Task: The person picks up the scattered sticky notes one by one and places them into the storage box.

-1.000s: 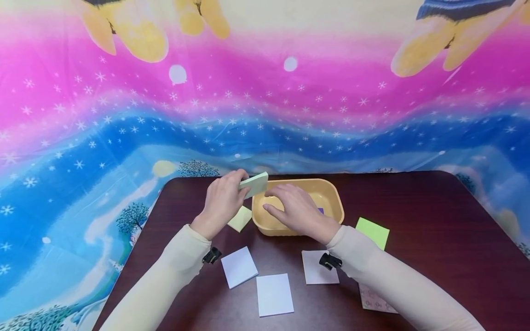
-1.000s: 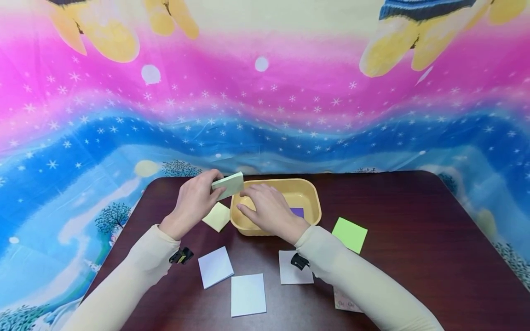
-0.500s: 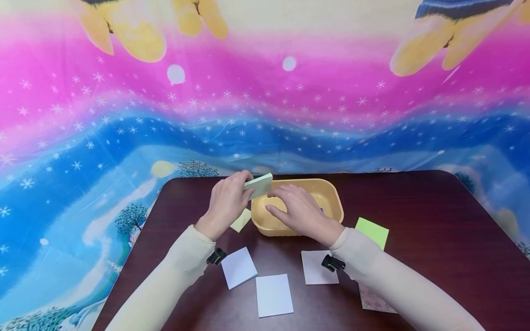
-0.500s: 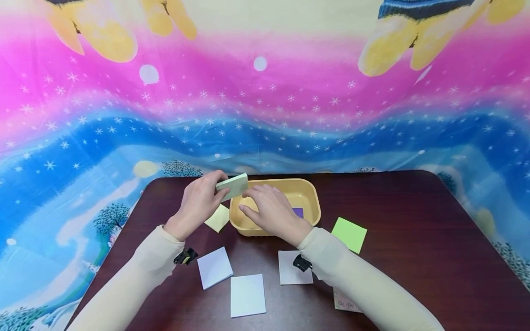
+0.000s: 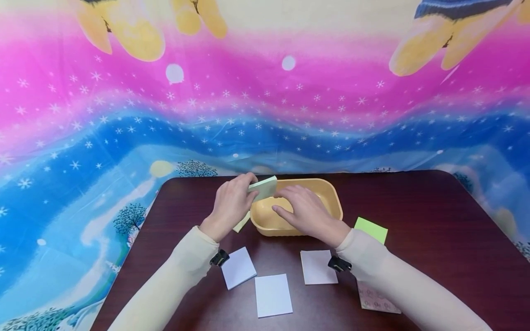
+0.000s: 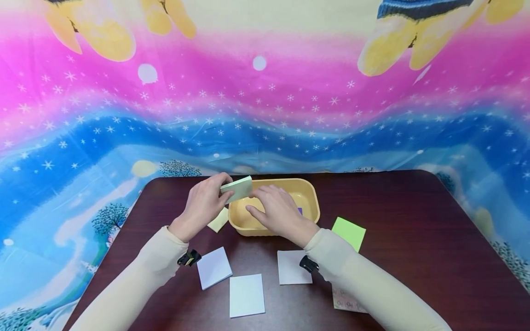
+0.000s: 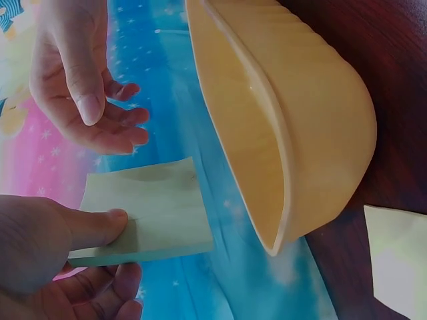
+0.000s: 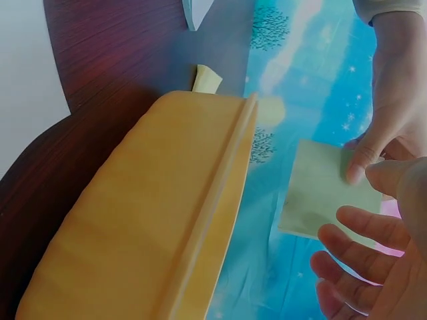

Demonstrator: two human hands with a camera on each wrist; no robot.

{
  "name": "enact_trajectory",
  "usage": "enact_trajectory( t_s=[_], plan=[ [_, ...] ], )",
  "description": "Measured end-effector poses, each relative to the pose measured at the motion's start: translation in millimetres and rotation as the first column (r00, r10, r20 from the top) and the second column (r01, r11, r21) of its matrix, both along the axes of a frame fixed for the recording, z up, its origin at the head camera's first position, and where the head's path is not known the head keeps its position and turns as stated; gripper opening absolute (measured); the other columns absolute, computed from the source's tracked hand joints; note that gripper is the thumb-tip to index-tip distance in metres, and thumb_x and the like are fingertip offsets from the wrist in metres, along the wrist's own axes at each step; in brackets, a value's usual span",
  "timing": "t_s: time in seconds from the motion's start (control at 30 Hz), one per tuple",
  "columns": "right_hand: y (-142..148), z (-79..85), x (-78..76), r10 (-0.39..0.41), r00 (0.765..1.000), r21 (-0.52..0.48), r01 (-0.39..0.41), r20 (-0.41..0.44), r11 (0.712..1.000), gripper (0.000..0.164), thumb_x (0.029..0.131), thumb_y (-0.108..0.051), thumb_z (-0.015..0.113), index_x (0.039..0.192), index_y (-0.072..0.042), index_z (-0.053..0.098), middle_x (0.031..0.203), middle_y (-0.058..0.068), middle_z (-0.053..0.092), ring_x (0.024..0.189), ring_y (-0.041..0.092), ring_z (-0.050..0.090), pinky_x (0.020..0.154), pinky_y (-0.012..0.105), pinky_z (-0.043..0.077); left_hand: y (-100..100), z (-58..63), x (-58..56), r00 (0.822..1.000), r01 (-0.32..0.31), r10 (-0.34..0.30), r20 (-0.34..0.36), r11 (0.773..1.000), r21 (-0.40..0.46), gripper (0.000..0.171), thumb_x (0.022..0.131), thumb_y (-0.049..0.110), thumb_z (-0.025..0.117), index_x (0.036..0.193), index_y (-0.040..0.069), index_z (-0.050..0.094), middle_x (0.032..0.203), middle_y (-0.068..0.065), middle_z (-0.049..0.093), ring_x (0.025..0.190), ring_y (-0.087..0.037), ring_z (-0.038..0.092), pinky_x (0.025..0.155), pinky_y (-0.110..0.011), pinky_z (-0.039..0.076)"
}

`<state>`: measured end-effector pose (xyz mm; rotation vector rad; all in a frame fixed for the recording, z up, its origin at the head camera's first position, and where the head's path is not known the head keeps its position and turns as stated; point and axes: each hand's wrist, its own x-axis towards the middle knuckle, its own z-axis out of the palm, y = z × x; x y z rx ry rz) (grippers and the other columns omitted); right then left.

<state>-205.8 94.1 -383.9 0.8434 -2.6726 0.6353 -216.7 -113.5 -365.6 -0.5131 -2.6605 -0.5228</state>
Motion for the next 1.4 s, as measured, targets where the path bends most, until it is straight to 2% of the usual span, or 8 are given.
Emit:
enact_trajectory(
  t_s=[0.3, 0.6, 1.23, 1.4],
  plan=[
    [4.4, -2.4, 0.0, 0.002, 1.000, 0.003, -0.002, -0.007, 1.000, 0.032, 0.095, -0.034, 0.071, 0.116, -0.010, 0.073, 0.110, 0.004, 0.076, 0.104, 0.025, 0.068, 0.089, 0.045, 0.055, 6.1, -2.5, -0.6, 1.000, 0.014, -0.014, 0.001, 1.000, 0.004, 0.020, 0.089, 0.016, 0.078, 0.105, 0.014, 0.068, 0.095, -0.004, 0.075, 0.074, -0.021, 0.069, 0.063, -0.038, 0.054],
    [8.0, -4.6, 0.0, 0.005, 1.000, 0.008, -0.005, -0.019, 1.000, 0.031, 0.094, -0.033, 0.072, 0.115, -0.011, 0.073, 0.108, 0.004, 0.076, 0.103, 0.025, 0.069, 0.087, 0.044, 0.055, 11.8, -6.0, -2.7, 0.998, 0.016, -0.016, 0.061, 1.000, -0.001, 0.021, 0.090, 0.018, 0.077, 0.109, 0.014, 0.068, 0.102, -0.005, 0.076, 0.082, -0.020, 0.071, 0.071, -0.039, 0.057],
    [13.4, -9.9, -0.1, 0.017, 0.999, 0.003, -0.017, -0.037, 1.000, 0.030, 0.094, -0.032, 0.072, 0.114, -0.010, 0.074, 0.109, 0.004, 0.076, 0.100, 0.025, 0.069, 0.084, 0.044, 0.056, 20.9, -21.1, -9.3, 0.992, 0.048, -0.043, 0.118, 0.998, -0.041, 0.018, 0.090, 0.018, 0.077, 0.104, 0.013, 0.067, 0.097, -0.005, 0.075, 0.080, -0.020, 0.069, 0.069, -0.037, 0.056],
    [14.1, -11.8, 1.1, 0.007, 0.999, 0.012, -0.006, -0.033, 1.000, 0.030, 0.093, -0.033, 0.072, 0.113, -0.011, 0.074, 0.108, 0.004, 0.076, 0.100, 0.024, 0.069, 0.082, 0.044, 0.055, 22.2, -27.3, -11.0, 0.992, 0.061, -0.053, 0.116, 0.996, -0.069, 0.016, 0.090, 0.018, 0.078, 0.101, 0.013, 0.067, 0.095, -0.004, 0.076, 0.076, -0.019, 0.068, 0.065, -0.037, 0.054]
  ],
)
